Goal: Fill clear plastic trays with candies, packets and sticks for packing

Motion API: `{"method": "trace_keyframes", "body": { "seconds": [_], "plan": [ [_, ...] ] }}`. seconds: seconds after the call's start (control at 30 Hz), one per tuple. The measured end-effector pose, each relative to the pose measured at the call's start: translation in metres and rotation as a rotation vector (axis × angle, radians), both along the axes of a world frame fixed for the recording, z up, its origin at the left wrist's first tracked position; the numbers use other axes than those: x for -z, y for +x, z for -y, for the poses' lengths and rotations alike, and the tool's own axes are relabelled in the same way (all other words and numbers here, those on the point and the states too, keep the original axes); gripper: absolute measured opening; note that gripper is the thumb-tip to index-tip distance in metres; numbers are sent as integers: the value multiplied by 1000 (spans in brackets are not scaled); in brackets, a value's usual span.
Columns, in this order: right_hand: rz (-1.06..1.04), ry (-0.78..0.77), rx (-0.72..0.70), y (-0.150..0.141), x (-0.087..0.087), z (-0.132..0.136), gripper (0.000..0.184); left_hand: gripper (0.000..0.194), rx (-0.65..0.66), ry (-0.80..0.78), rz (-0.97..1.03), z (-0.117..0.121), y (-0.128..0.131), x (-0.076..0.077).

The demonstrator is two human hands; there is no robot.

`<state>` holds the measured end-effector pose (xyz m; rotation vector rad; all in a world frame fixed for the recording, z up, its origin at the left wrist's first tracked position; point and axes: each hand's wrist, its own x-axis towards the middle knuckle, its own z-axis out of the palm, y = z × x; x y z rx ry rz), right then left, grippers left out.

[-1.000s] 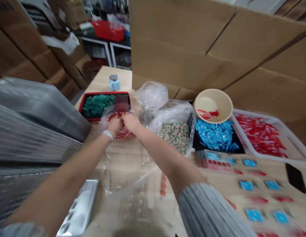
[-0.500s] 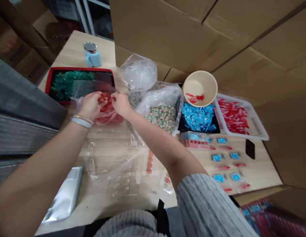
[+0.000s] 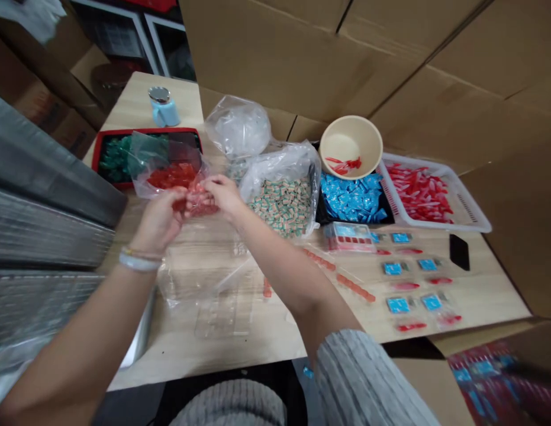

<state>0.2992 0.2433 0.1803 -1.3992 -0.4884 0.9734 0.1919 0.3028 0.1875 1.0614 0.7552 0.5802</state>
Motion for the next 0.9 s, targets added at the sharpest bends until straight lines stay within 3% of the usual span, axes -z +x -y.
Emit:
{"method": "trace_keyframes", "body": {
  "seconds": [0.1, 0.13, 0.2, 0.27, 0.37, 0.53, 0.67, 0.8, 0.9],
  "plan": [
    [-241, 115, 42, -41, 15, 60, 14, 13, 186, -248, -47, 49, -43, 21],
    [-271, 108, 63, -56, 23, 82, 18, 16, 275, -334, -46, 66, -56, 30],
    [-282, 66, 119, -83, 40, 123, 20, 22, 333, -399, -67, 100, -74, 48],
    [-295, 6, 172, -101, 52, 158, 23, 24, 347, -387, -117, 129, -83, 63],
    [-329, -83, 218, -111, 57, 196, 24, 24, 386, -286, -207, 160, -86, 76],
    [-422, -165, 242, -102, 55, 240, 25, 23, 548, -129, -280, 188, -75, 73],
    [-177, -199, 227, -94, 63, 262, 19, 27, 587, -247, -272, 205, -62, 67],
    [259, -324, 172, -88, 64, 273, 7, 23, 477, -214, -248, 220, -51, 68],
    [475, -356, 131, -86, 56, 277, 15, 22, 390, -269, -167, 226, -48, 68]
  ]
}}
